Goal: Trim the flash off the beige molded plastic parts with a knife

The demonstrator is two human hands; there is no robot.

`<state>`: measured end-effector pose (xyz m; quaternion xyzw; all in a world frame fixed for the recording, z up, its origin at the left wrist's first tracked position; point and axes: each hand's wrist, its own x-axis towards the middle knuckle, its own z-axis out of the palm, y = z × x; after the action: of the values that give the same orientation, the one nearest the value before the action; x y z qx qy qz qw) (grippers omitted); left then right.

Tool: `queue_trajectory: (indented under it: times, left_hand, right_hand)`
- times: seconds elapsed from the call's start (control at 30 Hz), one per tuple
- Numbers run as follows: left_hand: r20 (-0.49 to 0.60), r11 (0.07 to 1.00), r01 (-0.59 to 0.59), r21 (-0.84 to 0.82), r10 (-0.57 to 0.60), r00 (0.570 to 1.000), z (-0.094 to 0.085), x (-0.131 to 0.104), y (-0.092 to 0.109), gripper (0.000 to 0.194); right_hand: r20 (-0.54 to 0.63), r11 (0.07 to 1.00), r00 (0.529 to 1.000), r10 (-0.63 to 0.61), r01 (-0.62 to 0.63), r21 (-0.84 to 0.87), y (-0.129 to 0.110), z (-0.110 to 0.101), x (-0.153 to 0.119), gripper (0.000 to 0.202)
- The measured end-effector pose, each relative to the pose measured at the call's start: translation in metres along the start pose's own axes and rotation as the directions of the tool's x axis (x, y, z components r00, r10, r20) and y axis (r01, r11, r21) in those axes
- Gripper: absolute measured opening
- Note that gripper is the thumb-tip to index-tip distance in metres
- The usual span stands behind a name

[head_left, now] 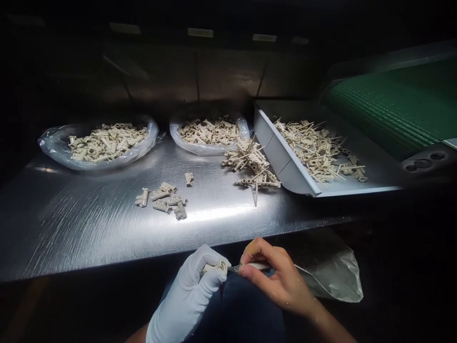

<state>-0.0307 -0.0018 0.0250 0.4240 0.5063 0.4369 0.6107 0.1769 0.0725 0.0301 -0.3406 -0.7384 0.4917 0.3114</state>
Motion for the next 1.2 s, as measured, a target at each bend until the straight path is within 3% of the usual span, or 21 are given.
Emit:
queue_trajectory:
  times: [0.13,0.27,0.43,0.57,0.8,1.03,1.2]
  left_hand:
    - [0.014,1.000,0.028,-0.008,-0.028,1.000,0.000,0.003,0.002,0.037]
    - [0.000,0.999,0.034,-0.041,-0.034,0.999,0.001,0.006,0.000,0.037]
    - [-0.118,0.996,-0.026,0.091,0.036,0.992,0.003,0.005,-0.006,0.034]
    - [-0.202,0.975,-0.071,0.211,0.115,0.973,0.012,0.003,-0.005,0.038]
    - [-0.252,0.988,-0.005,0.156,0.045,0.967,0.024,0.001,-0.007,0.042]
    - [-0.276,0.990,-0.023,0.141,0.062,0.959,0.029,-0.001,-0.002,0.044]
    - [-0.187,0.987,0.003,0.162,0.027,0.982,0.027,0.000,0.003,0.043]
  right_hand:
    - [0.000,0.999,1.000,-0.006,0.006,-0.046,0.000,-0.003,0.002,0.020]
    - [-0.061,0.986,0.994,-0.089,0.079,-0.150,-0.002,0.000,0.002,0.023]
    - [-0.132,0.953,0.971,-0.198,0.159,-0.259,-0.002,0.006,0.004,0.022]
    - [-0.167,0.956,0.965,-0.203,0.158,-0.248,0.000,0.012,0.005,0.022]
    - [-0.263,0.899,0.880,-0.396,0.313,-0.306,0.008,0.017,0.001,0.007]
    - [-0.221,0.856,0.880,-0.421,0.305,-0.417,-0.001,0.011,-0.007,0.004]
    - [-0.189,0.886,0.917,-0.350,0.259,-0.385,-0.005,0.008,-0.009,0.007]
